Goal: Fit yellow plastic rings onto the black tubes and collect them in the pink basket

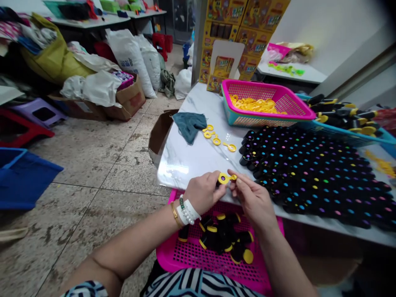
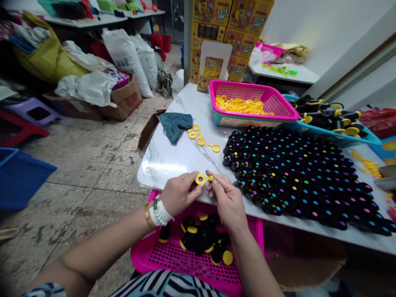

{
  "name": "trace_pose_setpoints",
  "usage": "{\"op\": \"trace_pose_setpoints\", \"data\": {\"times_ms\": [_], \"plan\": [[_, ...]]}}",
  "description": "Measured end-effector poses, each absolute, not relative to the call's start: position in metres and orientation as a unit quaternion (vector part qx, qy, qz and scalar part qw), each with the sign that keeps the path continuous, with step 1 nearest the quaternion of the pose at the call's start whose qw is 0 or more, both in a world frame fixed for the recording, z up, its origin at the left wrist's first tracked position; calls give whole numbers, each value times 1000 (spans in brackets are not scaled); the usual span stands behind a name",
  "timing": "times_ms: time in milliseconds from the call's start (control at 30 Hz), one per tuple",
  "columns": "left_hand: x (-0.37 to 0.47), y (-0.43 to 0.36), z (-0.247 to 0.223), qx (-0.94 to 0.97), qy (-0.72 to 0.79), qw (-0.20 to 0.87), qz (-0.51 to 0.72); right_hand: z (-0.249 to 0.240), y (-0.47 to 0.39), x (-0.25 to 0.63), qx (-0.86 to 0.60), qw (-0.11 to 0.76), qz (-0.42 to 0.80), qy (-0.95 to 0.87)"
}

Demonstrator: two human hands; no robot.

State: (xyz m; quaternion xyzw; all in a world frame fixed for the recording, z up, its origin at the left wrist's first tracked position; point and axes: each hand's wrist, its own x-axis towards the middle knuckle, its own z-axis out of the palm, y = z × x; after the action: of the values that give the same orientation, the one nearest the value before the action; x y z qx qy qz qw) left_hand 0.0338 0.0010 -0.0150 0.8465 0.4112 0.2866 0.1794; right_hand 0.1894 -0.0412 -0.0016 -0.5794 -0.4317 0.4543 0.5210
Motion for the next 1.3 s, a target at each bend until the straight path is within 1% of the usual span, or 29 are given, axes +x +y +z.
{"op": "trace_pose_setpoints", "data": {"times_ms": [67,167,267,367,467,567,667,733,833,900,1000,1100,1200,1300], "plan": [[34,2,-15,855,415,157,268,1,-36,193,-579,496,477,-437],[30,6,-14,867,395,151,263,10,-22,194,-577,444,549,-411],[26,12,-12,874,367,183,261,19,-7,191,-554,404,614,-392],[25,18,-14,864,362,222,271,21,2,189,-544,401,630,-381],[25,19,-18,853,375,238,276,17,-2,182,-556,421,601,-390],[22,12,-15,859,370,250,249,11,-20,174,-578,446,541,-417],[14,-2,-4,879,323,283,206,-1,-51,172,-600,436,502,-445],[9,-9,4,905,255,291,177,-13,-76,177,-621,418,486,-451],[7,6,14,940,179,224,182,-30,-109,190,-644,370,436,-507],[17,40,16,942,201,151,221,-35,-122,196,-654,343,403,-541],[45,108,11,937,227,68,258,-31,-126,197,-652,334,360,-578],[72,155,3,959,203,29,197,-21,-121,195,-638,340,329,-607],[74,153,-1,969,196,2,149,-14,-121,200,-620,351,313,-628],[54,112,0,965,210,-37,155,-16,-127,208,-627,368,321,-607]]}}
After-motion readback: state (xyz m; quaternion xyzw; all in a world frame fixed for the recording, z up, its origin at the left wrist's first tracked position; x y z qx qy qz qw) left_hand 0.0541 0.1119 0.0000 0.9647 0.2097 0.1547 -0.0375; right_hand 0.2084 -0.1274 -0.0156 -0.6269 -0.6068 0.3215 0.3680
